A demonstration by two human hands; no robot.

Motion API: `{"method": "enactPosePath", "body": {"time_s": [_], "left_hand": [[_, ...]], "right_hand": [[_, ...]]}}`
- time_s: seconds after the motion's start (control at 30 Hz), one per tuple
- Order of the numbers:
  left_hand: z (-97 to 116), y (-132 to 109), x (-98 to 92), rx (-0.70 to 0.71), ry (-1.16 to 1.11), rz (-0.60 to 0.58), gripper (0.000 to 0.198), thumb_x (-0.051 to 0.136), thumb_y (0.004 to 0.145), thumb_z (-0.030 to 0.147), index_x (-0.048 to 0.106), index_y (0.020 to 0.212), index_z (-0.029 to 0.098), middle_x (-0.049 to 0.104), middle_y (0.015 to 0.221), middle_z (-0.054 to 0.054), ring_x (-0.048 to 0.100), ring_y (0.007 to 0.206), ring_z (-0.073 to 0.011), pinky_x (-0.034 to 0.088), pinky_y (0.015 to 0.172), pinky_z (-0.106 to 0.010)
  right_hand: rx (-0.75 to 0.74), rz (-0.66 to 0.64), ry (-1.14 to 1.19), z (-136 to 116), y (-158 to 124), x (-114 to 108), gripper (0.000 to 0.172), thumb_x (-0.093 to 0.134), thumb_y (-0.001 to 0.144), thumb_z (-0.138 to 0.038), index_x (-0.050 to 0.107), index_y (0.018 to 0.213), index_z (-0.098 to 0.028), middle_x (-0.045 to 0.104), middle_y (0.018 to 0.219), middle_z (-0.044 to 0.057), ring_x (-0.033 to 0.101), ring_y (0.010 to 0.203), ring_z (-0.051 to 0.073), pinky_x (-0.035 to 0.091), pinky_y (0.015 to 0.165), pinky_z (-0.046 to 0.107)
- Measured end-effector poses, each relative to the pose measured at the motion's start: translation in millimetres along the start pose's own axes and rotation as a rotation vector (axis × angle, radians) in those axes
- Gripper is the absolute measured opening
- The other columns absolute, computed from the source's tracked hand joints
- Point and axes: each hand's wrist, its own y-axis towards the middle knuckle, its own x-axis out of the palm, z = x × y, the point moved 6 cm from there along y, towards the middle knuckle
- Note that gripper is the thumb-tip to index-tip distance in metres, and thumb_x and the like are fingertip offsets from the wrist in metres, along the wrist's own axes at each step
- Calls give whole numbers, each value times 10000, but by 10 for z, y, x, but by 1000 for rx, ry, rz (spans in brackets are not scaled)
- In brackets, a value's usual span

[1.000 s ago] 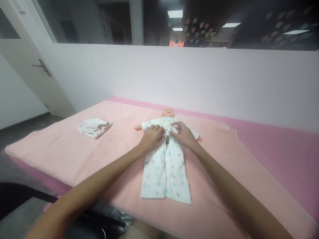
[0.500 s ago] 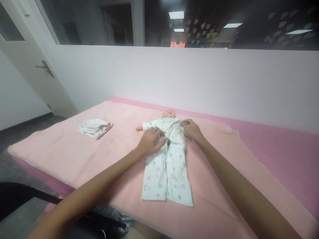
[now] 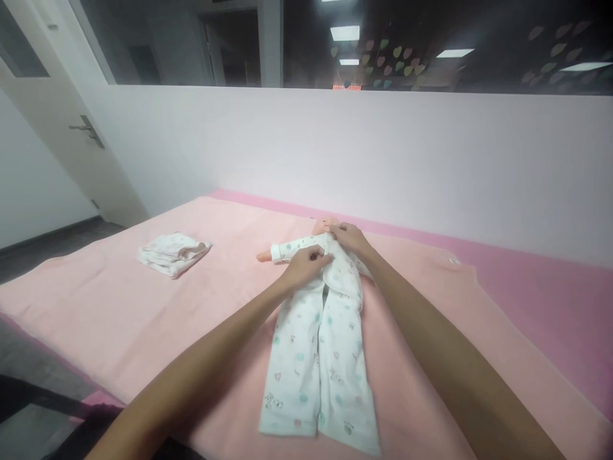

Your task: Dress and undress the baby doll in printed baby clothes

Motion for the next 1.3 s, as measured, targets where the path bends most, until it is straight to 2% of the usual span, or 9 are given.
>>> {"method": "enactPosePath", "body": {"time_s": [0.13, 0.23, 0.33, 0.43, 0.63, 0.93, 1.03, 1.17, 1.3], "left_hand": [[-74, -51, -54, -37, -92, -56, 299, 626, 934, 468, 601, 794, 204, 627, 826, -1, 582, 791, -171, 450, 733, -287], [-117, -47, -120, 1, -84, -41, 206, 559, 951, 367, 695, 956, 213, 707, 1016, -24, 638, 953, -194, 486, 853, -293], [-155, -24, -165, 42, -26, -40, 251, 599, 913, 343, 696, 1112, 224, 686, 1024, -20, 619, 872, -171, 482, 780, -277], [-145, 1, -207, 65, 60, -61, 316, 719, 846, 393, 690, 1098, 203, 656, 955, -13, 554, 749, -137, 437, 676, -253], [-115, 31, -208, -20, 128, -241, 294, 783, 793, 424, 770, 991, 206, 659, 847, -13, 594, 748, -152, 428, 630, -247], [-110, 78, -99, -77, 186, -202, 340, 882, 701, 489, 802, 816, 179, 728, 795, -39, 640, 745, -188, 440, 616, -270], [-119, 79, -89, -68, 193, -215, 271, 827, 759, 443, 785, 788, 177, 731, 792, -34, 640, 751, -179, 443, 634, -266], [-172, 47, -75, -63, 174, -254, 176, 747, 782, 319, 794, 878, 180, 732, 836, -25, 634, 761, -168, 466, 678, -267], [-225, 30, -42, -28, 174, -200, 181, 708, 788, 326, 756, 864, 168, 680, 784, -13, 597, 717, -152, 451, 659, -265]], "right_hand": [[-48, 62, 36, -38, -278, 1, 282, 575, 963, -454, 679, 1097, -228, 752, 1164, 77, 667, 1017, 228, 478, 884, 331], [-138, 107, 62, -104, -660, -88, 239, 592, 962, -427, 655, 1101, -244, 741, 1174, 62, 662, 982, 220, 485, 888, 343], [-182, 46, 63, -154, -1000, -119, 189, 593, 962, -400, 656, 1073, -261, 740, 1135, 42, 653, 889, 207, 494, 847, 351], [-216, -10, 49, -180, -1182, -112, 168, 612, 955, -378, 683, 1058, -266, 742, 1127, 33, 649, 889, 202, 496, 849, 351], [-250, -70, 137, -87, -1231, -63, 201, 664, 929, -414, 723, 1050, -264, 747, 1056, 22, 637, 852, 186, 494, 814, 321], [-299, -142, 139, 92, -1235, -102, 236, 675, 922, -428, 740, 1068, -255, 724, 983, 16, 620, 865, 184, 459, 803, 302], [-320, -157, 136, 83, -1275, -133, 220, 663, 930, -416, 731, 1051, -245, 730, 1013, 22, 617, 863, 183, 458, 807, 305], [-335, -216, 114, 26, -1344, -124, 197, 636, 945, -405, 716, 1012, -238, 729, 1067, 29, 613, 895, 193, 464, 820, 312], [-327, -203, 78, 13, -1377, -105, 201, 623, 963, -417, 687, 1036, -242, 701, 1049, 24, 593, 877, 183, 455, 810, 312]]}}
